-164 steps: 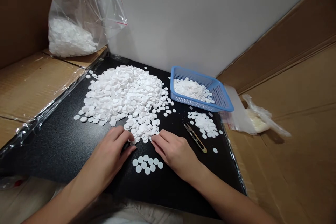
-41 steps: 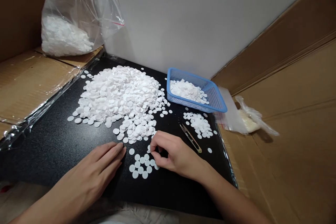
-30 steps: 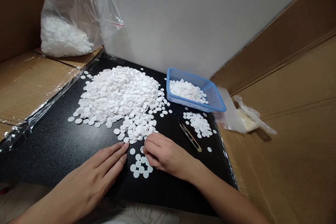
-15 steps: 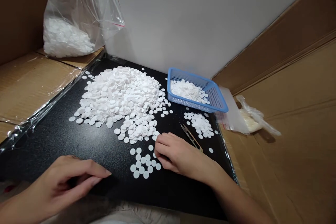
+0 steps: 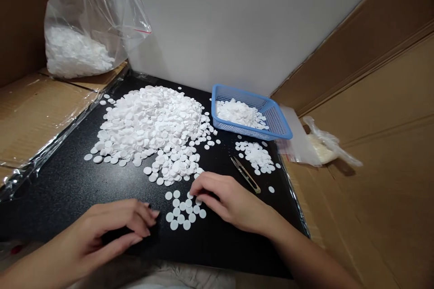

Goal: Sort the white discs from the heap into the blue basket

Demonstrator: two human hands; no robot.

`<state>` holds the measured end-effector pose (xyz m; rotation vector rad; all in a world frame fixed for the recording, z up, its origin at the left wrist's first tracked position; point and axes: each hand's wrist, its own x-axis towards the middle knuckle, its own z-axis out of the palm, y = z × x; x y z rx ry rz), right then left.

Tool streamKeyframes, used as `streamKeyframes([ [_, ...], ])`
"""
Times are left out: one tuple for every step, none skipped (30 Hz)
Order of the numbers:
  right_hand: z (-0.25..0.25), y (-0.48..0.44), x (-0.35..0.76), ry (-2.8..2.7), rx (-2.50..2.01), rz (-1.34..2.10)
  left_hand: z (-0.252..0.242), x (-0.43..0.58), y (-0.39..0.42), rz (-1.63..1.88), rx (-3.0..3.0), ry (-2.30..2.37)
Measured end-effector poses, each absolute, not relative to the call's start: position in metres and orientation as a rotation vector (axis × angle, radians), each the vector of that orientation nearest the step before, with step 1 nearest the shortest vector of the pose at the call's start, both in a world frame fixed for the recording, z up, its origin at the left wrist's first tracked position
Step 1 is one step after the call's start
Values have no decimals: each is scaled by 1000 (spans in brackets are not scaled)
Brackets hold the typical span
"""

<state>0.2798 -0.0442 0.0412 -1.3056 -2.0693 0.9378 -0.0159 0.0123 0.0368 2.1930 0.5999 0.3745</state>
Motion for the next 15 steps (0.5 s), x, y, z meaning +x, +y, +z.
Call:
streamKeyframes([
  [41, -43, 282, -2026, -1348, 874, 37, -12, 13, 330, 2240, 547],
  [41, -42, 284, -1989, -1397, 789, 38, -8, 13, 310, 2293, 527],
  [40, -41, 286, -1970, -1440, 705, 38, -3, 13, 307, 2348, 520],
  [39, -40, 289, -1973, -1473, 638, 37, 2, 12, 314, 2397, 531],
  [37, -38, 290, -1993, -1493, 596, 35, 7, 11, 319, 2442, 531],
  [34, -37, 292, -2023, -1503, 576, 32, 12, 9, 320, 2482, 521],
  [32, -37, 292, -2052, -1510, 565, 29, 16, 7, 313, 2520, 505],
  [29, -37, 291, -2077, -1517, 553, 25, 21, 5, 300, 2557, 481],
  [27, -36, 291, -2099, -1525, 531, 20, 25, 4, 279, 2593, 455],
  [24, -37, 289, -2126, -1528, 496, 16, 28, 3, 257, 2628, 435],
  [23, -37, 288, -2158, -1522, 454, 12, 31, 1, 242, 2661, 417],
  [21, -37, 287, -2191, -1512, 410, 8, 34, 1, 238, 2690, 401],
  [21, -37, 286, -2221, -1498, 371, 5, 35, 0, 242, 2712, 389],
  [20, -37, 286, -2242, -1484, 344, 3, 36, -1, 248, 2726, 379],
  [21, -38, 286, -2251, -1469, 334, 2, 37, -1, 254, 2734, 371],
])
